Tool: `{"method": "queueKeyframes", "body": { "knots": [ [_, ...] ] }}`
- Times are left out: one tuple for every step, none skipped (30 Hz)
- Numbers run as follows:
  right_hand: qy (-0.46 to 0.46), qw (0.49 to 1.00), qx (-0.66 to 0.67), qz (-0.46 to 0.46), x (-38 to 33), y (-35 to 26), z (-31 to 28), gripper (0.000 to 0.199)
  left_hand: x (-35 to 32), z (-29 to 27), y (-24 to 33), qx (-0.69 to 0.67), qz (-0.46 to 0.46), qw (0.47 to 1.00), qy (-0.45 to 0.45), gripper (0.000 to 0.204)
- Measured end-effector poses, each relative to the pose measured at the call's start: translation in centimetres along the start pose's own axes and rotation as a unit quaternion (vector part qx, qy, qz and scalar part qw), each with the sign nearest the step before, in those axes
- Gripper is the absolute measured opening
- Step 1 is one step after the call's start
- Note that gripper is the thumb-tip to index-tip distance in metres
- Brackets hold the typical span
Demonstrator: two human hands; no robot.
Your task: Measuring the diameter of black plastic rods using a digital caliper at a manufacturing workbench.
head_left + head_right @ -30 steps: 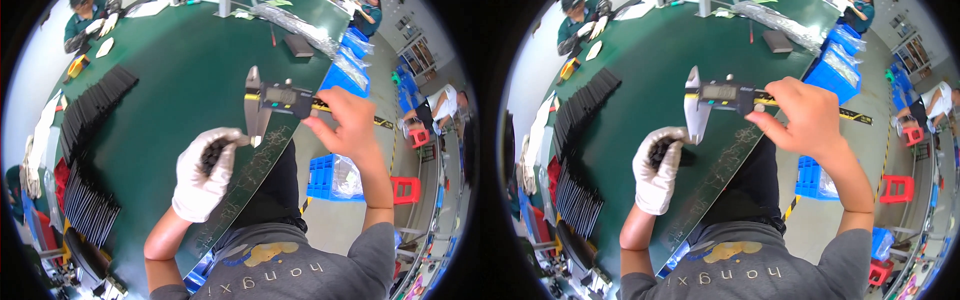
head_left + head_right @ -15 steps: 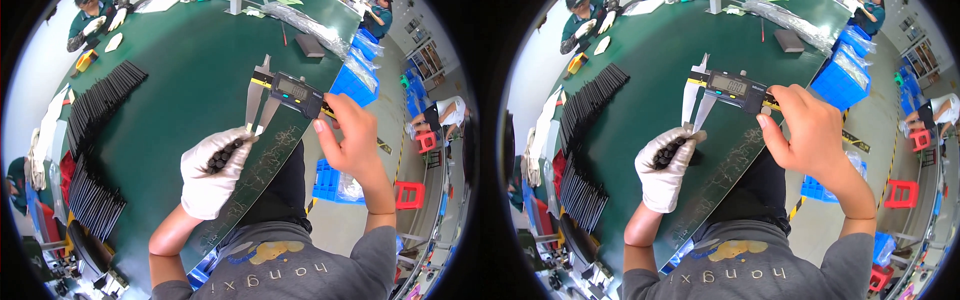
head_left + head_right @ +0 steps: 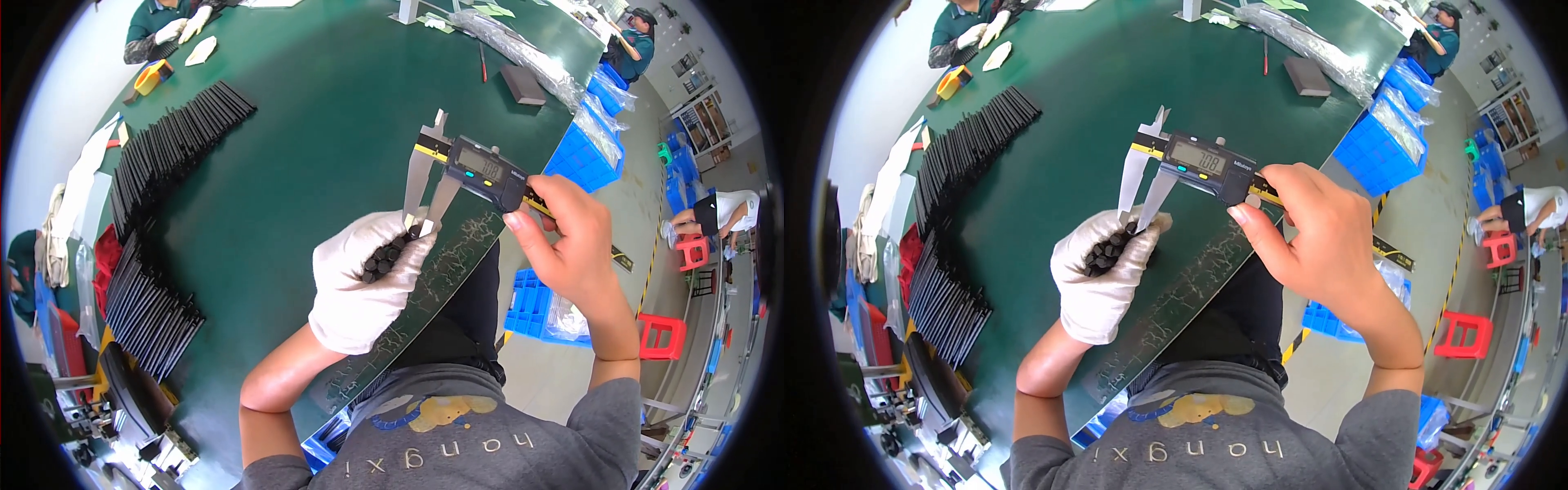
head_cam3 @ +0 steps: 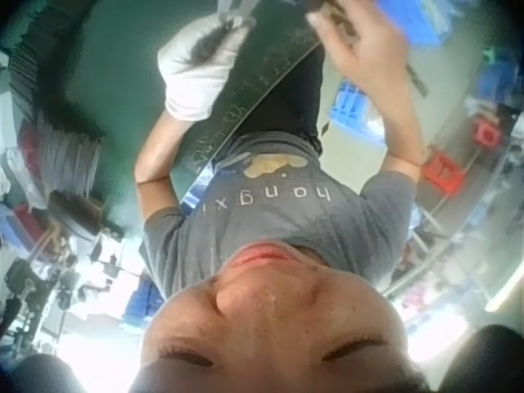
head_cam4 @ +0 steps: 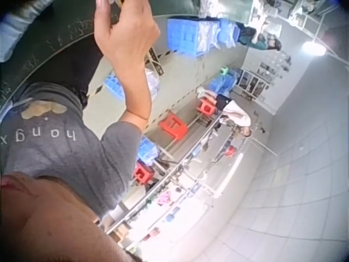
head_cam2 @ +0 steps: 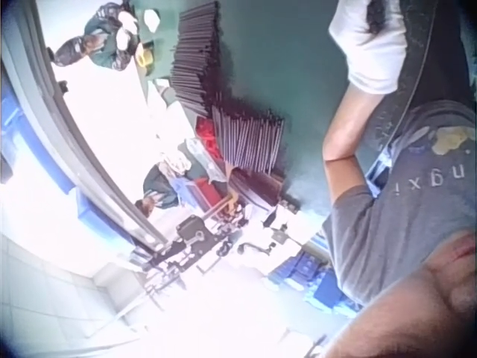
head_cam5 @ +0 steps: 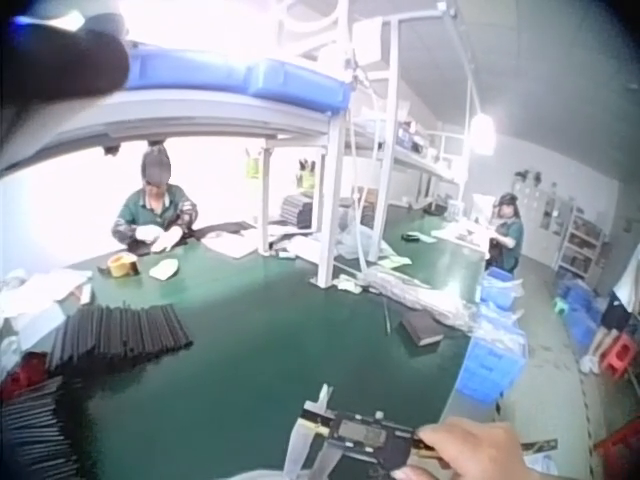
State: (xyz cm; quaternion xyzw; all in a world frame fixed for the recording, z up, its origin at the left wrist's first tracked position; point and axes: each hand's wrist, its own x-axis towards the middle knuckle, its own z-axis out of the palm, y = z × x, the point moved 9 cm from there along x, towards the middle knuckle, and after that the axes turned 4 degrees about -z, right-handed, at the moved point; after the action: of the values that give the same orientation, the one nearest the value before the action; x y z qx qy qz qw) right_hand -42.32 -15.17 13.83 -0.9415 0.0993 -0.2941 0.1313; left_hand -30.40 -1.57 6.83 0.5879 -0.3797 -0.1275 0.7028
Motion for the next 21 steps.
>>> {"method": "queueKeyframes", "body": {
  "knots": [
    [0.000, 1.000, 0.000, 0.000, 0.05, -0.10, -0.12, 0.026, -0.01, 0.03, 0.01, 0.005, 0.003, 1.000, -0.004, 0.019],
    [-0.019, 1.000, -0.012, 0.019, 0.12, 0.06, -0.05, 0.026, -0.01, 0.09, 0.03, 0.009, 0.005, 1.000, -0.009, 0.019],
    [-0.038, 0.998, -0.023, 0.038, 0.13, 0.30, 0.12, 0.026, -0.04, 0.09, -0.02, 0.009, 0.006, 1.000, -0.009, 0.019],
    [-0.036, 0.998, -0.026, 0.040, 0.07, 0.37, 0.00, 0.026, -0.08, 0.13, -0.07, -0.001, 0.007, 1.000, -0.004, 0.019],
    [-0.016, 0.999, -0.024, 0.026, 0.06, 0.18, -0.32, 0.027, -0.13, 0.16, -0.05, -0.011, 0.008, 1.000, 0.000, 0.019],
    [0.003, 1.000, -0.022, 0.013, 0.03, -0.04, -0.63, 0.027, -0.19, 0.25, 0.09, -0.014, 0.010, 1.000, -0.003, 0.019],
    [0.006, 0.999, -0.028, 0.016, -0.01, 0.08, -0.63, 0.027, -0.17, 0.30, 0.22, 0.004, 0.015, 1.000, -0.001, 0.019],
    [0.016, 1.000, -0.020, 0.008, 0.01, -0.07, -0.63, 0.027, -0.17, 0.28, 0.40, 0.022, 0.020, 1.000, 0.002, 0.020],
    [0.026, 1.000, -0.013, 0.000, -0.01, -0.18, -0.72, 0.028, -0.13, 0.35, 0.49, 0.045, 0.013, 0.999, -0.016, 0.019],
    [0.029, 0.999, -0.017, 0.002, -0.02, -0.11, -0.72, 0.028, -0.19, 0.20, 0.50, 0.043, 0.016, 0.999, -0.020, 0.019],
    [0.018, 0.999, -0.028, 0.001, -0.03, -0.06, -0.49, 0.028, -0.23, 0.10, 0.37, 0.039, 0.013, 0.999, -0.024, 0.019],
    [0.006, 0.999, -0.038, 0.000, -0.05, 0.06, -0.30, 0.028, -0.21, 0.18, 0.26, 0.036, 0.009, 0.999, -0.028, 0.019],
    [0.008, 0.999, -0.039, -0.003, -0.10, 0.01, -0.29, 0.029, -0.25, 0.24, 0.36, 0.038, 0.010, 0.999, -0.029, 0.018],
    [0.009, 0.999, -0.039, -0.001, -0.13, 0.06, -0.38, 0.029, -0.18, 0.32, 0.43, 0.038, 0.009, 0.999, -0.032, 0.018],
    [0.007, 0.999, -0.045, 0.000, -0.19, 0.14, -0.50, 0.029, -0.04, 0.54, 0.25, 0.025, -0.003, 0.999, -0.043, 0.018],
    [0.004, 0.999, -0.048, -0.001, -0.22, 0.13, -0.48, 0.029, -0.02, 0.64, 0.13, 0.013, -0.016, 0.998, -0.051, 0.019],
    [0.003, 0.999, -0.043, -0.002, -0.31, 0.13, -0.38, 0.029, 0.00, 0.61, 0.11, 0.017, -0.019, 0.998, -0.049, 0.019],
    [0.011, 0.999, -0.034, 0.001, -0.41, 0.20, -0.41, 0.030, 0.01, 0.69, 0.15, 0.001, -0.015, 0.998, -0.054, 0.018],
    [0.019, 0.999, -0.025, 0.003, -0.44, 0.36, -0.40, 0.031, 0.06, 0.78, 0.13, -0.015, -0.010, 0.998, -0.057, 0.018],
    [0.017, 1.000, -0.021, 0.002, -0.48, 0.52, -0.17, 0.031, 0.08, 0.75, -0.03, -0.012, -0.012, 0.998, -0.054, 0.018],
    [0.026, 0.999, -0.017, -0.008, -0.52, 0.55, -0.10, 0.030, 0.08, 0.70, -0.08, -0.020, -0.009, 0.998, -0.052, 0.017]
  ]
}}
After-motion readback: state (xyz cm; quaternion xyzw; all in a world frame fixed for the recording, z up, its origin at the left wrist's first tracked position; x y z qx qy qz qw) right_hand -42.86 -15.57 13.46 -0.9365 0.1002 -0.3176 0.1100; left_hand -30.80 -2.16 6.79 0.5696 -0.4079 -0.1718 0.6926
